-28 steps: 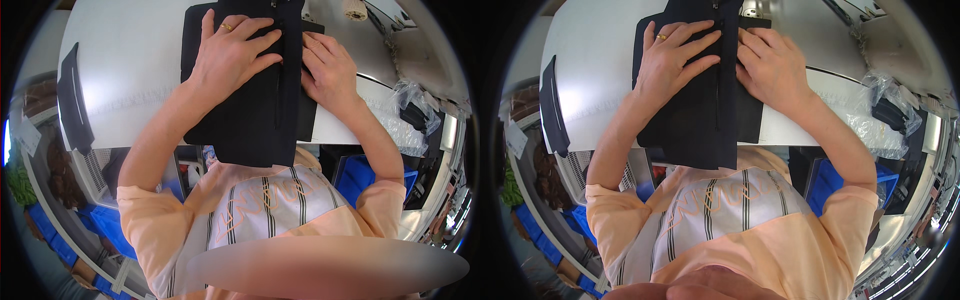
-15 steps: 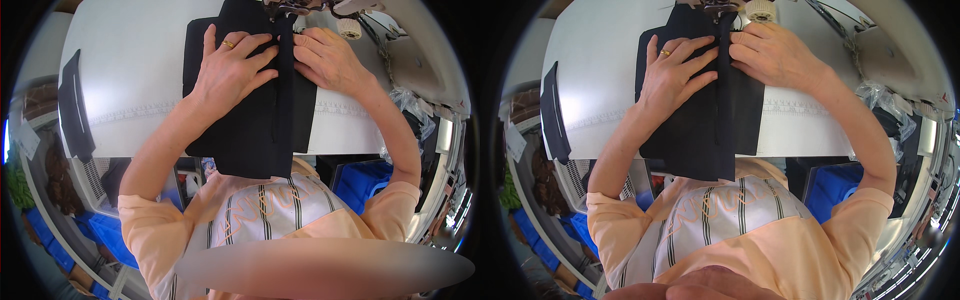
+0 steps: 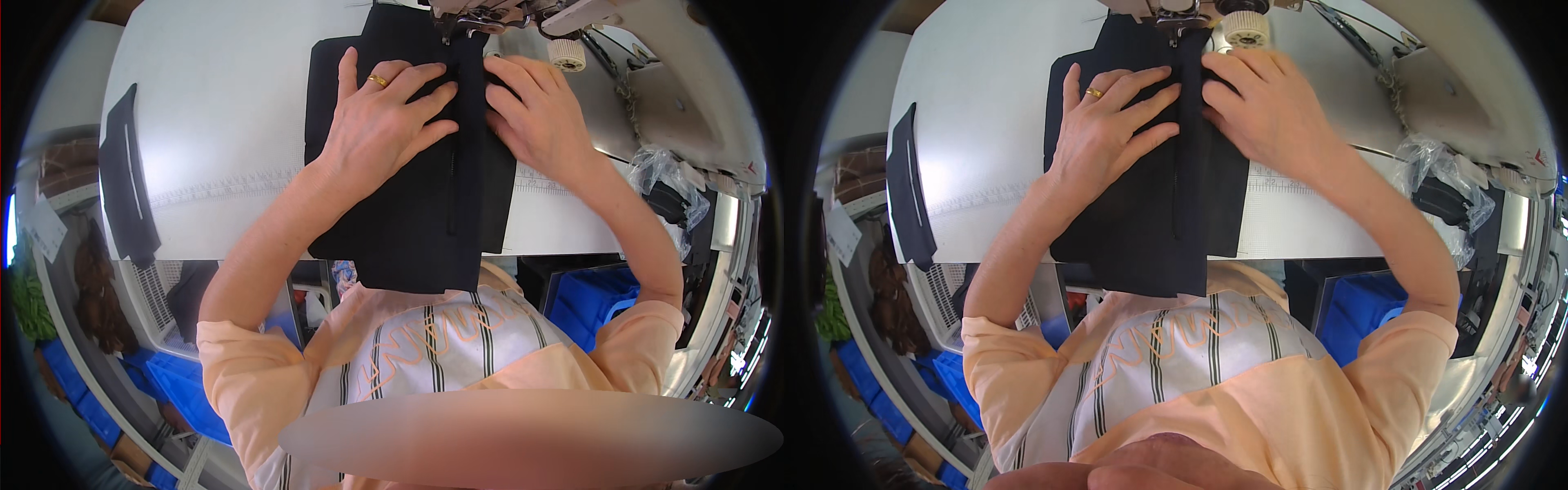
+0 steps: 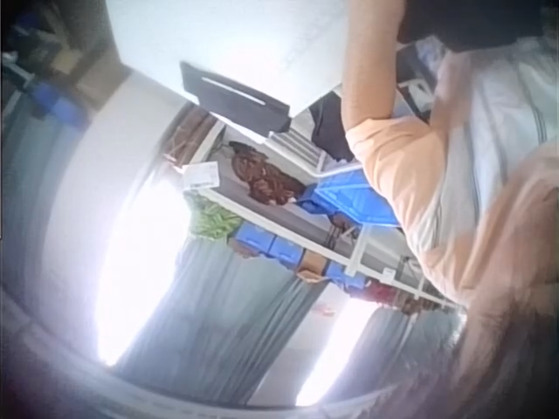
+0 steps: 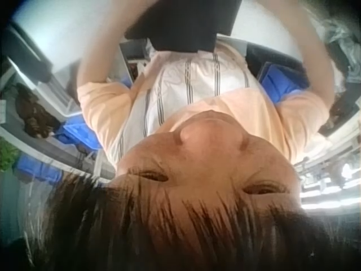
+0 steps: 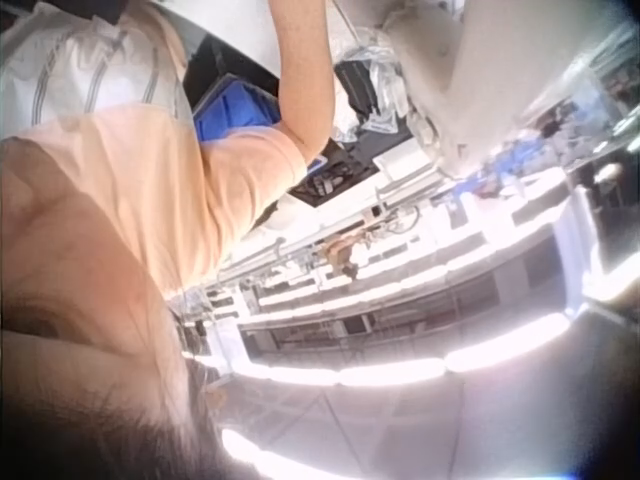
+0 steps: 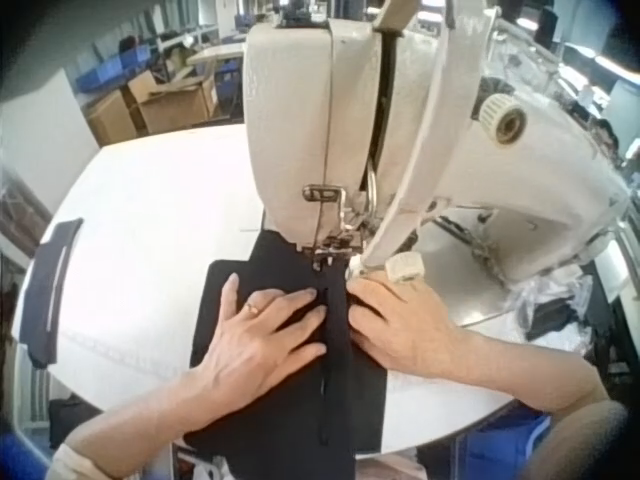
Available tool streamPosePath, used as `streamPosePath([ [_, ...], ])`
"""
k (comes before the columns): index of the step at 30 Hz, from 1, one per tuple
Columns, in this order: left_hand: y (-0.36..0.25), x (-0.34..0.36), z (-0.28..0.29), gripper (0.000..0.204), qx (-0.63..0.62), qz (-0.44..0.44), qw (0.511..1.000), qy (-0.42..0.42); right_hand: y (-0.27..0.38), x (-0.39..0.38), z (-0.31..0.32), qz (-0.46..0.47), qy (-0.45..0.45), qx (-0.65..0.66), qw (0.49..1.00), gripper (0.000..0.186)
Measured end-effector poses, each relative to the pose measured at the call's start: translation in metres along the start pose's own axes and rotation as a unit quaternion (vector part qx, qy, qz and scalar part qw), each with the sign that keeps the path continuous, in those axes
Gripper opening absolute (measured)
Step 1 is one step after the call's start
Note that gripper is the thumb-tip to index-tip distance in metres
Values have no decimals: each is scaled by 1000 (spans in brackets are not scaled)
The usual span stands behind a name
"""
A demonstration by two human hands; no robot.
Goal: Sewing a zipper and pocket components into a leather or fabric panel using an industrial sewing machine.
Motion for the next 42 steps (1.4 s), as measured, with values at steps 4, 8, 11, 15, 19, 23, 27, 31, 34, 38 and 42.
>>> streamPosePath([
  [4,-1,0,0,36,-1,-5,1000,-1,12,-17,-12,-106,-37,-7,994,47],
  [8,-1,1,0,36,-1,-9,1000,2,11,-19,-12,-111,-50,0,993,48],
  [11,-1,0,0,39,-4,-6,1000,11,10,-19,-12,-101,-35,-15,994,47],
  [15,-1,0,-1,39,-5,-14,1000,2,9,-19,-11,-96,-29,-17,995,45],
  [19,-1,0,-1,40,-12,-19,1000,-3,9,-19,-10,-94,-26,-15,995,46],
  [23,0,0,-2,41,-14,-28,999,-8,8,-20,-12,-95,-26,-18,995,47],
  [27,2,2,-1,41,-13,-42,999,-6,7,-22,-13,-91,-28,-20,995,47],
  [31,0,4,0,40,4,-35,999,0,6,-21,-12,-87,-36,-24,995,45],
  [34,0,4,1,39,10,-30,999,-1,5,-22,-13,-89,-40,-28,995,44],
  [38,1,3,0,38,31,-34,999,11,5,-23,-14,-94,-36,-32,994,44],
  [42,1,2,1,39,37,-31,999,11,5,-23,-14,-92,-41,-24,995,44],
])
Point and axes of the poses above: each hand's wrist, its own x-axis towards the middle knuckle, its own z-axis out of the back of the hand, y = z × x, the point moved 3 cm from there along x, towards the middle knuckle, and after that the axes turned 12 degrees about x, right-handed, at the moved point
